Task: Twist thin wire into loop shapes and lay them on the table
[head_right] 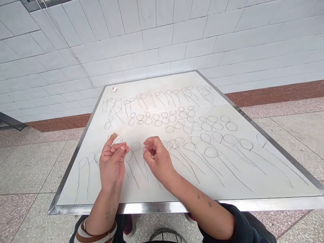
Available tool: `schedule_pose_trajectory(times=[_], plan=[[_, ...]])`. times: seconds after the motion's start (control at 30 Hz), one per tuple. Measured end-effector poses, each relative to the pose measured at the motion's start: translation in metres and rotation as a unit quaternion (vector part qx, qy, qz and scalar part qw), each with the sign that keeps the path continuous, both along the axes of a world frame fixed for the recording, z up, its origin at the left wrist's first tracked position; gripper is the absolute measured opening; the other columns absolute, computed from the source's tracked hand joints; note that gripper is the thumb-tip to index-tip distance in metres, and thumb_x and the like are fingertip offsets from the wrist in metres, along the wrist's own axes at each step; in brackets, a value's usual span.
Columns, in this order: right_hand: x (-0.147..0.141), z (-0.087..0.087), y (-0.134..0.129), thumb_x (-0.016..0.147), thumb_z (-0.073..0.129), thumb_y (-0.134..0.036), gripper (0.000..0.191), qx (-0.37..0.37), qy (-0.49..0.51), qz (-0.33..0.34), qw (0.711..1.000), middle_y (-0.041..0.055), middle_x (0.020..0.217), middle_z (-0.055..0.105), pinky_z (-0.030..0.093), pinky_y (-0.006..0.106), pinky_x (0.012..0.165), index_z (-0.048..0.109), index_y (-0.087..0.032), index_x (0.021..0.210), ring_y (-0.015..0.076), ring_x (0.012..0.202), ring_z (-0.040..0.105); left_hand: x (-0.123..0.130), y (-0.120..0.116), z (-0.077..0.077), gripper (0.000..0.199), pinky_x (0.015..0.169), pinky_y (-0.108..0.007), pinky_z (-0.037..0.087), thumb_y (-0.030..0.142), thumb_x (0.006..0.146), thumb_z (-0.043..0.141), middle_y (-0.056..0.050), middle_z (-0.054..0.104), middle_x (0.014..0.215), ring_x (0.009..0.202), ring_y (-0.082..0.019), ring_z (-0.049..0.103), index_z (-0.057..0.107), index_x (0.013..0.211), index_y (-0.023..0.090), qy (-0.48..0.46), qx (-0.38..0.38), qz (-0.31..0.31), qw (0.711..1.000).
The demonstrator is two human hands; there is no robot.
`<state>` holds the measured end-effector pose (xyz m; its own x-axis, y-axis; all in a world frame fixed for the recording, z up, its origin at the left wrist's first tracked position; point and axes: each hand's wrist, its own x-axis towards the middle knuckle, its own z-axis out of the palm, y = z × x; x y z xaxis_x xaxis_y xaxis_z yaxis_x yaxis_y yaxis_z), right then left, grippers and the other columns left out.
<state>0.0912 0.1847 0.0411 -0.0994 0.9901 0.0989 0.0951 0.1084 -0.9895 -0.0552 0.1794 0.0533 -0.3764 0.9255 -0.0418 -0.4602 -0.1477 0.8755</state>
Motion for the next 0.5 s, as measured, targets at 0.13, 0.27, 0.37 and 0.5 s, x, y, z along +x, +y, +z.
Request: schedule_pose_trajectory(times=[0.13,0.27,0.37,0.5], plan=[[0.0008,0.001,-0.0006,0.091,0.048,-0.023,0.003,0.055,-0.088,0.025,0.994,-0.0004,0.08,0.059,0.048,0.028,0.058,0.05,-0.024,0.089,0.0152,0.07,0.06,-0.0062,-0.0015,0.0059,0.052,0.081,-0.033,0.049,0.017,0.071,0.077,0.003,0.064,0.07,0.08,-0.015,0.064,0.061,0.12,0.021,0.028,0.001,0.012,1.0],[0.0004,-0.0002,-0.003,0.09,0.053,-0.017,0.011,0.298,-0.275,-0.032,0.913,0.0061,0.1,0.066,0.048,0.042,0.083,0.061,-0.024,0.094,0.0236,0.097,0.058,-0.0045,-0.0052,0.0086,0.05,0.081,-0.033,0.051,0.018,0.072,0.076,0.004,0.062,0.071,0.083,-0.016,0.064,0.062,0.12,0.023,0.081,-0.003,0.014,0.997],[-0.0001,0.0002,-0.0069,0.09,0.061,-0.019,0.012,0.399,-0.347,-0.065,0.846,0.0046,0.112,0.067,0.037,0.05,0.102,0.064,-0.027,0.099,0.0265,0.113,0.053,-0.0006,-0.0078,0.0096,0.049,0.083,-0.034,0.052,0.019,0.074,0.074,0.004,0.061,0.072,0.082,-0.015,0.064,0.061,0.122,0.024,0.103,0.0,0.019,0.995],[0.0008,0.0003,-0.0078,0.09,0.064,-0.024,0.005,0.424,-0.368,-0.083,0.823,0.0024,0.122,0.065,0.031,0.051,0.108,0.065,-0.028,0.092,0.0262,0.121,0.05,0.0012,-0.0092,0.0103,0.05,0.083,-0.035,0.053,0.02,0.075,0.074,0.003,0.063,0.074,0.082,-0.015,0.064,0.06,0.123,0.023,0.1,-0.002,0.019,0.995]])
